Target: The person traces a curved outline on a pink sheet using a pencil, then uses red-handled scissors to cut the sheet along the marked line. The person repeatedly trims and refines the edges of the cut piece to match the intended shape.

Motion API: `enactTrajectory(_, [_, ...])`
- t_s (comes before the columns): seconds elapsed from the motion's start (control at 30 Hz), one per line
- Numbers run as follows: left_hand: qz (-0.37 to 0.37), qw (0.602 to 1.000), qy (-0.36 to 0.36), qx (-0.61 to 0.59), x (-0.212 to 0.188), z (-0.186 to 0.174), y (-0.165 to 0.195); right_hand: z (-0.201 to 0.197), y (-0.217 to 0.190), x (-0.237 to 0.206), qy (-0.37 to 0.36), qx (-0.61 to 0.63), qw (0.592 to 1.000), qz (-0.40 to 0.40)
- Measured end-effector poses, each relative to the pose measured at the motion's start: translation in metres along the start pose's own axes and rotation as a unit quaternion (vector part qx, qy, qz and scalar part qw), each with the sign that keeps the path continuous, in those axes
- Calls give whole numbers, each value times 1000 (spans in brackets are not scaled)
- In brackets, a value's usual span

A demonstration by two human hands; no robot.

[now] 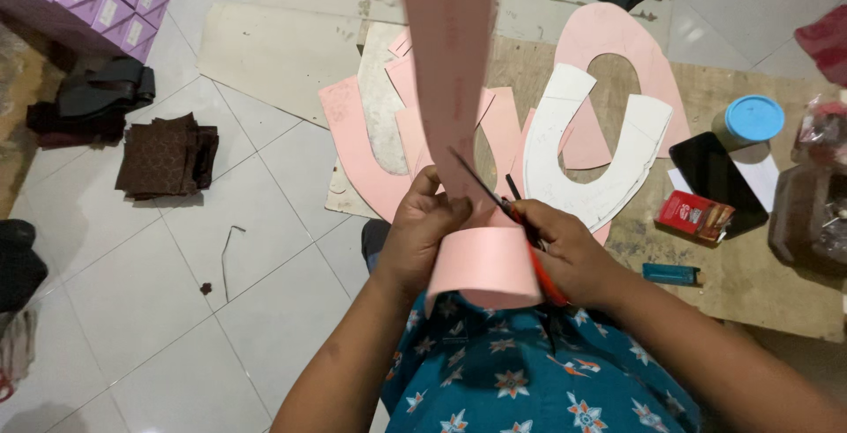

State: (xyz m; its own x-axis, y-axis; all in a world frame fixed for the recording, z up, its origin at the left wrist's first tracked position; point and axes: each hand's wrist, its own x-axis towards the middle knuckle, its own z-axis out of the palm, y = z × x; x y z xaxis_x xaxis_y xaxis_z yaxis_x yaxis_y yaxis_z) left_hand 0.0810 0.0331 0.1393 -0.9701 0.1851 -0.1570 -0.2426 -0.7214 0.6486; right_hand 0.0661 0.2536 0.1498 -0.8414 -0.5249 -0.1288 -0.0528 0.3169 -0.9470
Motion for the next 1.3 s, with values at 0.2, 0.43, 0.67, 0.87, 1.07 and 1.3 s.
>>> enactTrajectory(0.2, [70,992,10,102,1,30,8,-10,8,1,-104,268,956,52])
enactTrajectory(0.43, [107,988,-32,105,0,33,16,-17,-9,1,-162,258,952,4])
enactTrajectory(0.67, [57,995,-51,-62,3,22,7,-23,-22,2,-31,-32,996,-78])
enactTrajectory(0.87, [64,994,-72,-49,3,13,7,-27,-27,6,8,-186,966,-182])
enactTrajectory(1.07, [66,992,-93,-55,6,4,1,-26,-32,8,2,-203,959,-196])
enactTrajectory(1.3, [48,990,-106,-86,16,-31,-19,-23,-34,5,3,-201,965,-171])
